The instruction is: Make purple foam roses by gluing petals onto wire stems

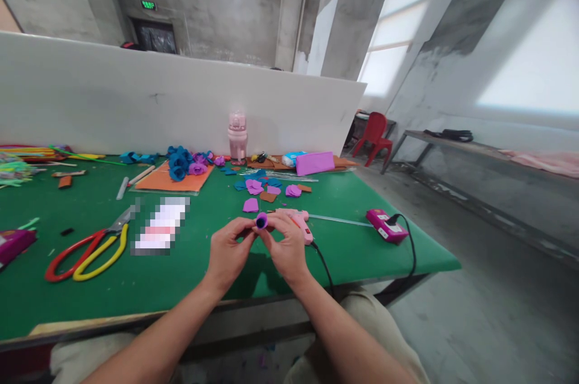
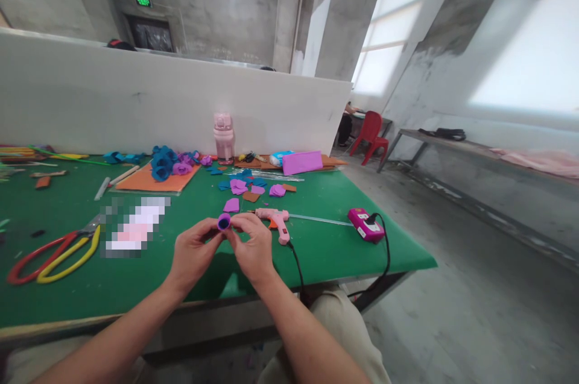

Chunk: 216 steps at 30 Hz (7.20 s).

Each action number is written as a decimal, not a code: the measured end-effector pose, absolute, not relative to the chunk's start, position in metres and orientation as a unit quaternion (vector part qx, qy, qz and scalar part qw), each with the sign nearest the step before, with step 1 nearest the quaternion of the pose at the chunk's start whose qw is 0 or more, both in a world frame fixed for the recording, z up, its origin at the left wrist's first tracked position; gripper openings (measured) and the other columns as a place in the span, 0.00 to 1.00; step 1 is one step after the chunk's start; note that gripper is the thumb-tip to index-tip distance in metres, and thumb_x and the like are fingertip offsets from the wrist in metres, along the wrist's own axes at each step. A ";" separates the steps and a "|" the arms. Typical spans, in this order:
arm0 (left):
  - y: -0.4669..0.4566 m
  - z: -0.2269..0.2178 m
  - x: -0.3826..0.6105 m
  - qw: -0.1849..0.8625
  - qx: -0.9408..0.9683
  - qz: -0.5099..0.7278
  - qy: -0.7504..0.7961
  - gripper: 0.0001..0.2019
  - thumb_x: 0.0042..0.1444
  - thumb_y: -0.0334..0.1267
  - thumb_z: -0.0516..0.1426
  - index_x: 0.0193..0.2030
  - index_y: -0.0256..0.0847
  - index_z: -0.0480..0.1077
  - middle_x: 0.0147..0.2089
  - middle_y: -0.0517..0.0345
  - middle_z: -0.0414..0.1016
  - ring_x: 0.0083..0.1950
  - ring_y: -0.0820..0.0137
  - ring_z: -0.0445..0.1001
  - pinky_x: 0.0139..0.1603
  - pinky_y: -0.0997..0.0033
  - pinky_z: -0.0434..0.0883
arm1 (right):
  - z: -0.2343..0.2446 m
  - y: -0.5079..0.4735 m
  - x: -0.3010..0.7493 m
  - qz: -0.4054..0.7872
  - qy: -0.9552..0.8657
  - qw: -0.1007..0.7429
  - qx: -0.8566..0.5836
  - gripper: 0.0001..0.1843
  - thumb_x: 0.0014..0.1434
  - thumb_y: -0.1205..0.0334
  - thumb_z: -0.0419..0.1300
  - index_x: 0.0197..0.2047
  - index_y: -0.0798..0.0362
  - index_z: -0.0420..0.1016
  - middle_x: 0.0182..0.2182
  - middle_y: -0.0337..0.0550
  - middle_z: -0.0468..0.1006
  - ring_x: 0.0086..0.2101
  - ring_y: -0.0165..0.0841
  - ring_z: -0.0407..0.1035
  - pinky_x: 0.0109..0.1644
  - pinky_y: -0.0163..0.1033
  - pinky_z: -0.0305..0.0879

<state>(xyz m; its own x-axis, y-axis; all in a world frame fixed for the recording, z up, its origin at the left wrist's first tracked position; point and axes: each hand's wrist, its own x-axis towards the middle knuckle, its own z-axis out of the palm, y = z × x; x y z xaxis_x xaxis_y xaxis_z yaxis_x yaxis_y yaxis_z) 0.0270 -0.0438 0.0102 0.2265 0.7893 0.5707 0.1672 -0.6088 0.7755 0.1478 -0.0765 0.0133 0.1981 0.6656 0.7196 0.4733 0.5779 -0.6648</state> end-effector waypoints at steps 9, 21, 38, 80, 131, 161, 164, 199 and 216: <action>-0.044 0.009 0.030 0.353 0.700 0.512 0.350 0.03 0.49 0.34 0.57 0.29 0.39 0.73 0.27 0.60 0.74 0.28 0.73 0.71 0.31 0.78 0.67 | 0.013 -0.077 0.148 0.090 -0.612 0.632 -0.468 0.03 0.53 0.64 0.60 0.31 0.51 0.76 0.29 0.41 0.77 0.32 0.32 0.69 0.41 0.39 0.66; -0.044 0.010 0.034 0.504 0.644 0.455 0.353 0.03 0.46 0.31 0.57 0.28 0.37 0.73 0.21 0.63 0.71 0.23 0.76 0.68 0.27 0.78 0.65 | 0.009 -0.075 0.147 0.140 -0.548 0.628 -0.534 0.04 0.50 0.63 0.61 0.30 0.53 0.75 0.27 0.41 0.76 0.29 0.32 0.69 0.35 0.37 0.66; -0.041 0.006 0.035 0.692 0.496 0.411 0.327 0.11 0.41 0.39 0.65 0.29 0.35 0.73 0.26 0.60 0.73 0.23 0.77 0.69 0.26 0.76 0.68 | 0.002 -0.065 0.154 0.478 -0.429 0.626 -0.444 0.14 0.49 0.53 0.62 0.33 0.54 0.79 0.28 0.41 0.77 0.28 0.28 0.68 0.36 0.35 0.65; -0.085 0.008 0.011 0.640 0.468 0.487 0.368 0.14 0.32 0.39 0.68 0.24 0.34 0.70 0.21 0.62 0.71 0.22 0.77 0.68 0.26 0.77 0.66 | -0.017 -0.116 0.163 0.467 -0.510 0.562 -0.455 0.18 0.44 0.51 0.64 0.36 0.55 0.76 0.24 0.38 0.75 0.20 0.22 0.61 0.22 0.28 0.56; -0.057 0.000 0.005 0.671 0.420 0.495 0.359 0.12 0.38 0.35 0.67 0.28 0.31 0.73 0.26 0.54 0.76 0.22 0.79 0.70 0.24 0.80 0.69 | -0.017 -0.101 0.153 0.250 -0.624 0.501 -0.545 0.16 0.52 0.49 0.56 0.34 0.53 0.74 0.26 0.39 0.77 0.23 0.29 0.69 0.25 0.32 0.65; -0.051 -0.001 0.002 0.667 0.392 0.511 0.376 0.10 0.39 0.33 0.66 0.28 0.31 0.71 0.25 0.53 0.75 0.22 0.78 0.70 0.23 0.79 0.69 | 0.010 -0.096 0.211 0.461 -0.441 0.590 -0.496 0.15 0.57 0.53 0.48 0.35 0.55 0.69 0.25 0.42 0.70 0.18 0.24 0.58 0.18 0.29 0.63; -0.052 -0.003 0.002 0.663 0.394 0.512 0.378 0.11 0.38 0.33 0.66 0.28 0.31 0.71 0.24 0.53 0.75 0.22 0.77 0.70 0.23 0.79 0.69 | 0.012 -0.103 0.195 0.586 -0.422 0.601 -0.343 0.17 0.57 0.52 0.49 0.42 0.53 0.70 0.35 0.45 0.74 0.18 0.22 0.57 0.16 0.27 0.58; -0.053 -0.004 0.001 0.631 0.395 0.542 0.388 0.13 0.36 0.35 0.67 0.27 0.31 0.71 0.23 0.53 0.75 0.22 0.75 0.71 0.25 0.74 0.70 | 0.019 -0.121 0.182 0.203 -0.703 0.443 -0.518 0.15 0.59 0.55 0.50 0.40 0.54 0.72 0.18 0.37 0.72 0.17 0.28 0.64 0.24 0.32 0.62; -0.053 -0.003 0.001 0.633 0.397 0.540 0.388 0.14 0.34 0.36 0.67 0.27 0.31 0.71 0.23 0.53 0.75 0.21 0.75 0.71 0.24 0.75 0.70 | 0.020 -0.121 0.180 0.171 -0.707 0.439 -0.528 0.16 0.59 0.57 0.50 0.47 0.55 0.69 0.28 0.43 0.78 0.19 0.29 0.65 0.28 0.34 0.63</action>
<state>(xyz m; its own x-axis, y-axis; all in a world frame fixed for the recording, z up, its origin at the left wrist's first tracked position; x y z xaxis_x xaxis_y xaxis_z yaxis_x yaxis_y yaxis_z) 0.0010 -0.0528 -0.0032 0.1162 0.9913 -0.0619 -0.3753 0.1015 0.9213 0.1796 -0.1214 0.0199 -0.0570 0.8965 0.4394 0.5961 0.3836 -0.7053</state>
